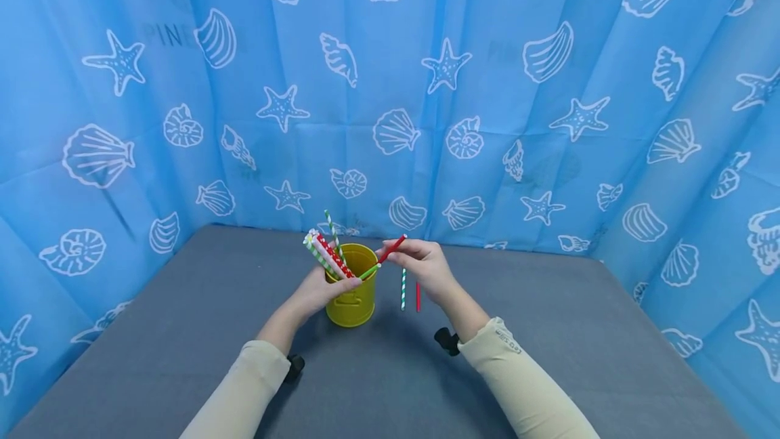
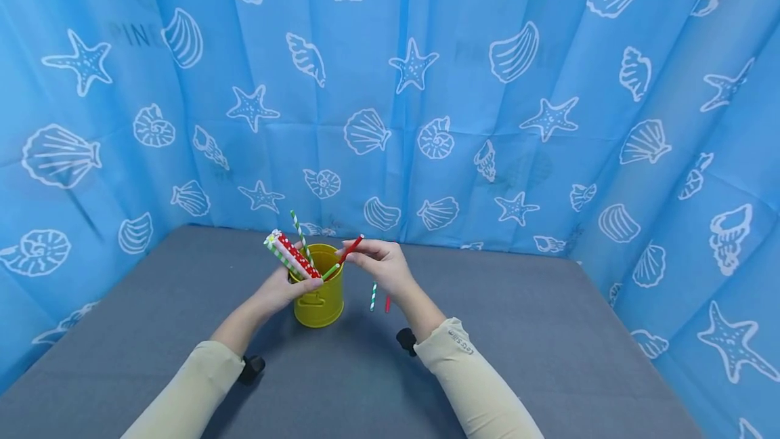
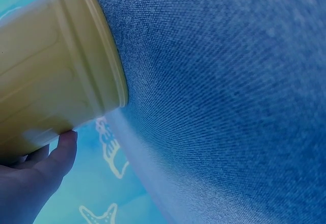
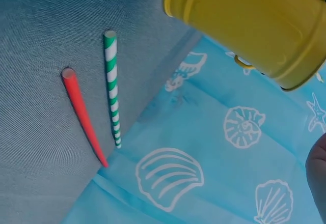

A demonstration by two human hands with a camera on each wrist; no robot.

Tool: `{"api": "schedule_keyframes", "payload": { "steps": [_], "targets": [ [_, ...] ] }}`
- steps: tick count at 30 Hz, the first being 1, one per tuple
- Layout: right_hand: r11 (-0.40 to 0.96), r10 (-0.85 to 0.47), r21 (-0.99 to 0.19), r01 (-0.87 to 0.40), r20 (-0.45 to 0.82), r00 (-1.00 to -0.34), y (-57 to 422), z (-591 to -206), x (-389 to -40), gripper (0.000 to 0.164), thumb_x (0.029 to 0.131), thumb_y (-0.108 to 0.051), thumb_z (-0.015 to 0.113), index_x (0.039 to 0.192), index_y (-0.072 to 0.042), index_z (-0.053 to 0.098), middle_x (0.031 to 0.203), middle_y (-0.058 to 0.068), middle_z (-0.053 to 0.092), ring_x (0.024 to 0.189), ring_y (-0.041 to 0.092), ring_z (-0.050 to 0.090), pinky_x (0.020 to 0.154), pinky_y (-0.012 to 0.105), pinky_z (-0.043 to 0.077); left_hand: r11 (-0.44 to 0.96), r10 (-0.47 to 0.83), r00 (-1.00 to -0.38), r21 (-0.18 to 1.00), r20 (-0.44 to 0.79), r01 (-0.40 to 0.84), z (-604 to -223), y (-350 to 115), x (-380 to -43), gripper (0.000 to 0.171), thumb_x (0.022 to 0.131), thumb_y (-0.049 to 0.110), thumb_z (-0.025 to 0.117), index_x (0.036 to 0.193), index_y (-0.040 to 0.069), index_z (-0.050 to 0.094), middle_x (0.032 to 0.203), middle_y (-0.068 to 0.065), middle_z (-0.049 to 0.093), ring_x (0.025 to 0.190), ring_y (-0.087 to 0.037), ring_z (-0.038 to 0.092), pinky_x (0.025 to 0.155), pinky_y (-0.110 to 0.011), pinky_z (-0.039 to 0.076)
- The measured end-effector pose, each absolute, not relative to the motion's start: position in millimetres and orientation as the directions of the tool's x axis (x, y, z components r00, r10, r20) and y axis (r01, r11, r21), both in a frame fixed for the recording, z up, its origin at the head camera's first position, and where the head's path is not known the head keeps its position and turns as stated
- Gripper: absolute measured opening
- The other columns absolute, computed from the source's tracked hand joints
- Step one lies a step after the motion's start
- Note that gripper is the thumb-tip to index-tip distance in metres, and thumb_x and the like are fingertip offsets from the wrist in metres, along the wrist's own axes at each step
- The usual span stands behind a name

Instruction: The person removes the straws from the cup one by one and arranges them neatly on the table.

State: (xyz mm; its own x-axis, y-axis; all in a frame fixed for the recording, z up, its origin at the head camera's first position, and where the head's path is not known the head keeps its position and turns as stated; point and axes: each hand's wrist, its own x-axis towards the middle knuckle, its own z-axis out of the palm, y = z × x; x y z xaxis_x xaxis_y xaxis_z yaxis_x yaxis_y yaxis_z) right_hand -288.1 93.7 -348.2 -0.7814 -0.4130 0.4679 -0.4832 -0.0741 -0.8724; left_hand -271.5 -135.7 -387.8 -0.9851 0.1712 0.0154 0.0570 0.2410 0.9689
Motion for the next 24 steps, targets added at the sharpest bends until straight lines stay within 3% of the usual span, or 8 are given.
{"api": "schedule_keyframes", "payload": {
  "steps": [4,10,16,20,24],
  "targets": [
    [-0.130,-0.359,-0.857,-0.499,0.509,-0.782,95.4,-343.5,-287.3,0.020,0.093,0.000,0.062,0.111,0.007,0.068,0.099,0.009,0.073,0.104,0.020,0.064,0.091,0.035,0.052,0.251,0.163,-0.987,0.968,-0.009,0.033,-388.0,-136.3,-271.3,0.077,0.086,0.038,0.073,0.144,0.008,0.033,0.138,-0.015,0.044,0.125,-0.033,0.043,0.105,-0.055,0.035],
    [-0.233,-0.200,-0.806,-0.544,0.587,-0.785,98.4,-332.8,-285.6,0.035,0.092,0.003,0.062,0.101,-0.028,0.076,0.090,-0.005,0.073,0.093,0.012,0.067,0.086,0.028,0.053,0.263,0.149,-0.989,0.965,-0.028,0.012,-388.2,-136.5,-271.1,0.079,0.085,0.041,0.074,0.143,0.007,0.033,0.137,-0.015,0.044,0.124,-0.032,0.043,0.105,-0.054,0.035],
    [-0.368,-0.033,-0.686,-0.628,0.684,-0.729,104.3,-322.6,-287.7,0.021,0.089,-0.007,0.069,0.106,-0.018,0.076,0.089,-0.002,0.074,0.086,0.011,0.068,0.079,0.025,0.054,0.249,0.158,-0.987,0.968,-0.019,0.021,-389.0,-136.2,-273.5,0.078,0.086,0.039,0.073,0.144,0.007,0.032,0.137,-0.015,0.045,0.123,-0.031,0.044,0.106,-0.052,0.035],
    [-0.349,0.066,-0.661,-0.665,0.690,-0.721,110.8,-314.9,-288.2,0.024,0.088,-0.011,0.072,0.110,-0.016,0.074,0.087,-0.001,0.074,0.083,0.012,0.069,0.078,0.024,0.054,0.241,0.167,-0.986,0.970,-0.011,0.030,-389.7,-136.5,-273.7,0.084,0.088,0.035,0.072,0.151,0.009,0.023,0.141,-0.015,0.042,0.126,-0.030,0.043,0.108,-0.051,0.033],
    [-0.300,0.129,-0.675,-0.674,0.672,-0.730,118.4,-308.7,-288.7,0.030,0.089,-0.003,0.069,0.118,-0.010,0.070,0.084,-0.002,0.072,0.079,0.011,0.069,0.076,0.023,0.054,0.237,0.172,-0.985,0.971,-0.014,0.027,-389.1,-136.5,-272.8,0.090,0.090,0.032,0.070,0.155,0.011,0.012,0.145,-0.016,0.038,0.129,-0.031,0.040,0.110,-0.052,0.029]
  ]
}}
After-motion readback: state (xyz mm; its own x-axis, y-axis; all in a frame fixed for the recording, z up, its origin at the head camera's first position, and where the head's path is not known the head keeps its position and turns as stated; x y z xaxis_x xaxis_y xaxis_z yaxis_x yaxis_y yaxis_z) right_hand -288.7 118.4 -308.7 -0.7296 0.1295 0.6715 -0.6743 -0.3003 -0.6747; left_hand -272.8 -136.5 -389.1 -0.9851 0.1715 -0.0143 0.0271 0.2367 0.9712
